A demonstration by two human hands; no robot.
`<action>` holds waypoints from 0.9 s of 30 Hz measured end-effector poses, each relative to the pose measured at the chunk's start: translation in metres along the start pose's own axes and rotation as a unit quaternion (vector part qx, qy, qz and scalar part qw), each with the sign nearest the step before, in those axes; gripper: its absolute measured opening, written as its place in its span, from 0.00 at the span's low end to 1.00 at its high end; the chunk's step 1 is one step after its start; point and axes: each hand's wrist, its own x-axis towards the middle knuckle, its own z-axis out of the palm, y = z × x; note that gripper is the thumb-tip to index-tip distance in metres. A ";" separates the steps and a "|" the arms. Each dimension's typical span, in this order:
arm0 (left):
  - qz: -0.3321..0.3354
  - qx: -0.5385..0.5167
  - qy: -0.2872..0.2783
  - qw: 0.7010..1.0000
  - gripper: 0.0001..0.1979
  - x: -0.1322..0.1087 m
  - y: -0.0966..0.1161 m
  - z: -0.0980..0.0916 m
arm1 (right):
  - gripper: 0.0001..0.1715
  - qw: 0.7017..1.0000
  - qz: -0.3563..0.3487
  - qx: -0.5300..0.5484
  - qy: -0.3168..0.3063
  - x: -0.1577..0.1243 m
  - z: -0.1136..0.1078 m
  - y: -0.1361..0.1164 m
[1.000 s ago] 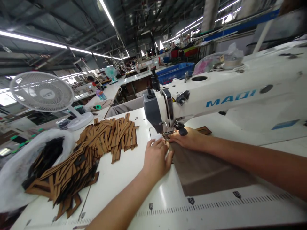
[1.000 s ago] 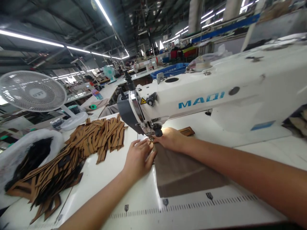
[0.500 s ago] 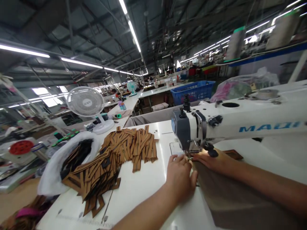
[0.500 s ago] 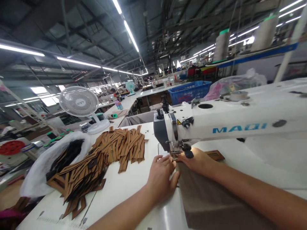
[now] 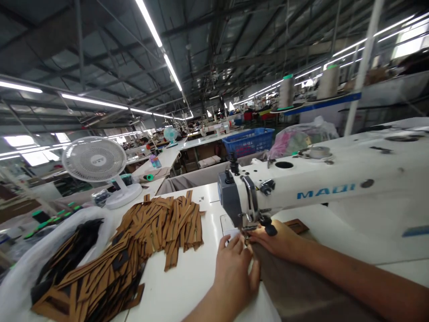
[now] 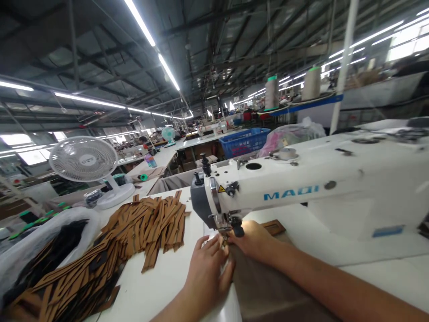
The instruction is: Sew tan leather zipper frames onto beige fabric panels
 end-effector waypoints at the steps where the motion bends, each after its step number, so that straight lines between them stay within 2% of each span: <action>1: 0.006 0.003 0.001 1.000 0.08 0.000 -0.001 0.000 | 0.15 1.000 0.000 -0.006 -0.004 0.001 -0.002 -0.002; 5: 0.024 0.023 -0.002 0.999 0.10 0.003 -0.005 0.001 | 0.13 0.999 0.015 -0.039 -0.004 0.002 -0.011 -0.010; 8: 0.019 0.049 -0.016 0.998 0.10 0.004 -0.003 0.000 | 0.10 0.997 0.052 -0.061 0.004 -0.005 -0.024 -0.012; 12: 0.026 0.064 -0.033 0.997 0.11 -0.011 0.011 -0.009 | 0.10 0.995 0.073 -0.070 -0.006 -0.040 -0.036 -0.014; 14: 0.053 0.037 -0.026 0.998 0.09 -0.027 0.023 -0.017 | 0.09 0.996 0.042 -0.084 -0.004 -0.070 -0.033 -0.024; 16: 0.076 -0.002 -0.022 0.997 0.06 -0.042 0.034 -0.025 | 0.16 0.987 -0.021 -0.152 0.048 -0.100 -0.027 -0.043; 18: 0.064 -0.029 -0.017 0.997 0.05 -0.050 0.043 -0.031 | 0.24 0.971 -0.080 -0.213 0.079 -0.120 -0.023 -0.064; 20: 0.029 -0.038 -0.017 0.999 0.10 -0.049 0.049 -0.034 | 0.25 0.977 -0.086 -0.187 0.052 -0.127 -0.027 -0.080; 22: 0.018 -0.043 -0.032 0.998 0.16 -0.042 0.054 -0.034 | 0.19 0.991 -0.040 -0.129 0.024 -0.128 -0.039 -0.087; 25: 0.062 -0.081 -0.082 0.991 0.11 -0.034 0.058 -0.030 | 0.17 0.997 0.025 -0.076 0.019 -0.133 -0.060 -0.085; 27: 0.073 -0.114 -0.105 0.985 0.09 -0.034 0.057 -0.028 | 0.16 0.998 0.041 -0.042 0.016 -0.142 -0.066 -0.084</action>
